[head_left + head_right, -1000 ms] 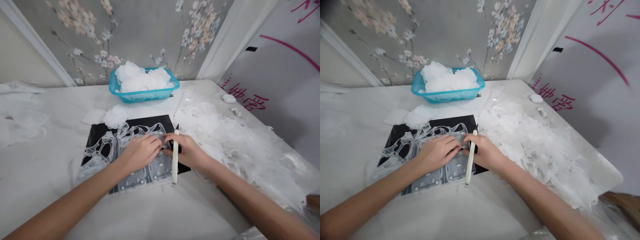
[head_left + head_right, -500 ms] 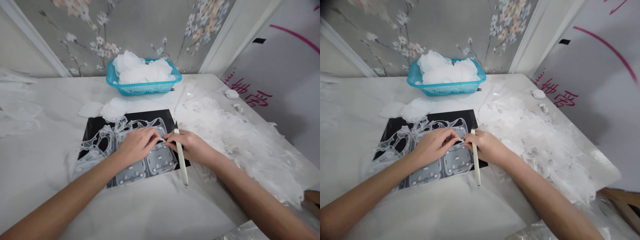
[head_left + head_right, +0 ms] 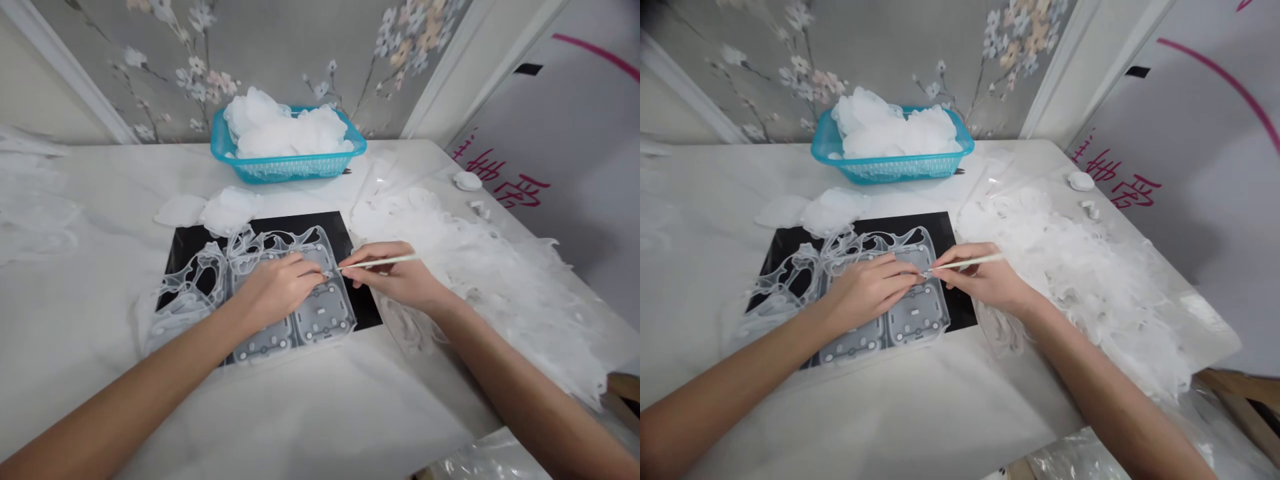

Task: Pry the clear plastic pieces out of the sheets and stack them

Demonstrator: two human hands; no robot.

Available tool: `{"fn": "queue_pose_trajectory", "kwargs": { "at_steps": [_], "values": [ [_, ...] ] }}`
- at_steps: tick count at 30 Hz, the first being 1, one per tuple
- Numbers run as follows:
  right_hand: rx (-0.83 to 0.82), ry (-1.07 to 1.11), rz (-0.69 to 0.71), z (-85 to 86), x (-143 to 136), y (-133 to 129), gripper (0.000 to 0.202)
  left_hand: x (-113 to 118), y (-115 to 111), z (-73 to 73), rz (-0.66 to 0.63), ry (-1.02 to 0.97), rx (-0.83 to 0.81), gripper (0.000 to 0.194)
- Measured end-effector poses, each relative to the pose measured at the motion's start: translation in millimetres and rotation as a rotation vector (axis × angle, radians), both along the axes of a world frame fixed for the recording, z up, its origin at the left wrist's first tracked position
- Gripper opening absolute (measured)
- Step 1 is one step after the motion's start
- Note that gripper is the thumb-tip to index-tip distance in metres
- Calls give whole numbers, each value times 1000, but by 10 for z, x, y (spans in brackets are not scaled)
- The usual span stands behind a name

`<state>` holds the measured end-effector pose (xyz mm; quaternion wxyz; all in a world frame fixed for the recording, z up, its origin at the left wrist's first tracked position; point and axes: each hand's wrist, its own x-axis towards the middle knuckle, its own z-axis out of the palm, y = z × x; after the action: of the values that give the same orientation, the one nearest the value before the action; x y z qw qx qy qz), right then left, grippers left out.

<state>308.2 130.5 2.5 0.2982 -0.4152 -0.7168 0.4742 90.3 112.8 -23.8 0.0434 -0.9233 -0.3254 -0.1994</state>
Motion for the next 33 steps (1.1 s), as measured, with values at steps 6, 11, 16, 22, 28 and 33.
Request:
{"fn": "queue_pose_trajectory", "kwargs": {
  "at_steps": [6, 11, 16, 22, 28, 33],
  "values": [
    [290, -109, 188, -2, 76, 21, 10, 9, 1, -8, -24, 22, 59, 21],
    [385, -108, 248, 2, 98, 39, 9, 13, 3, 6, -33, 15, 38, 21],
    [397, -129, 272, -4, 112, 52, 10, 8, 9, -13, -29, 14, 44, 22],
    [404, -149, 263, 38, 114, 56, 8, 6, 2, -15, -33, 9, 43, 22],
    [370, -161, 279, 31, 117, 53, 10, 0, 5, -7, -43, 7, 29, 22],
    [410, -164, 282, -11, 97, 37, 11, 8, 2, -7, -47, -1, 52, 21]
  ]
}}
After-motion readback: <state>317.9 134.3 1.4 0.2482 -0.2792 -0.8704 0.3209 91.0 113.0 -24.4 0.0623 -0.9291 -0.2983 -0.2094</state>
